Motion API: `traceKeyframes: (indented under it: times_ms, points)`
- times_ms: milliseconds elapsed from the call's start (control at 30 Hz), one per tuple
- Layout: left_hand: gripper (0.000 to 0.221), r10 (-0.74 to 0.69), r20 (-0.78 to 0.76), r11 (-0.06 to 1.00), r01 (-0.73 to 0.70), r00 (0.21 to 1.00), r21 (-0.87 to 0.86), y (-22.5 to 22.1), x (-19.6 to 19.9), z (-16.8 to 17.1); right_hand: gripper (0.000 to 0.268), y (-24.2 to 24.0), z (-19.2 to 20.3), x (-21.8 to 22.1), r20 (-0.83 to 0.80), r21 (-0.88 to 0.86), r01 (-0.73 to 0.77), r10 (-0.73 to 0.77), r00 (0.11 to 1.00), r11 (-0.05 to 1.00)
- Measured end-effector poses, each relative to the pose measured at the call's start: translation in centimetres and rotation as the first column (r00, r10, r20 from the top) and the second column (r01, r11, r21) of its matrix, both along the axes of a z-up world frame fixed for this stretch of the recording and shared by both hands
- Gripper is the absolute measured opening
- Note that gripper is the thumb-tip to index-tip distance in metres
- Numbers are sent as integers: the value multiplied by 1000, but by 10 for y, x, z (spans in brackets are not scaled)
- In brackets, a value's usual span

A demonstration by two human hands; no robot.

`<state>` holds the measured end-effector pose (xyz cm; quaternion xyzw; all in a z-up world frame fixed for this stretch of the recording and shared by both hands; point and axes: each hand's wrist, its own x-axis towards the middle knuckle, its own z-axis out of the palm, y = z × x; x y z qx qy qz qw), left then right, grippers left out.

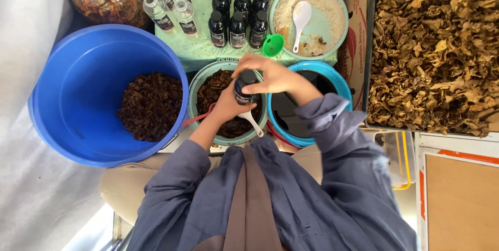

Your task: Manually bottling liquid extract from a large bucket into small glass bottles using a ladle and a funnel.

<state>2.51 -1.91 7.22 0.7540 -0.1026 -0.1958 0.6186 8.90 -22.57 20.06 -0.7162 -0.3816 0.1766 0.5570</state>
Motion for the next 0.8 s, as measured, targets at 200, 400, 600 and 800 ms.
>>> traceKeyframes:
  times_ms: [200, 400, 600, 800]
  points:
    - [97, -52, 5, 984, 52, 999, -173, 0, -7, -24, 17, 20, -32, 6, -199, 408, -11, 101, 975, 913]
    - [115, -109, -89, 911, 64, 990, -407, -10, -33, -22, 29, 21, -29, 16, -298, 585, -39, 260, 919, 810]
    - [96, -95, -94, 978, 75, 991, -195, -4, -22, 3, 17, 27, -23, 10, -305, 413, 191, -62, 950, 890]
    - [99, -25, -105, 996, 16, 994, -87, 1, -9, -37, 14, 36, -41, 6, -328, 229, 388, -304, 894, 893]
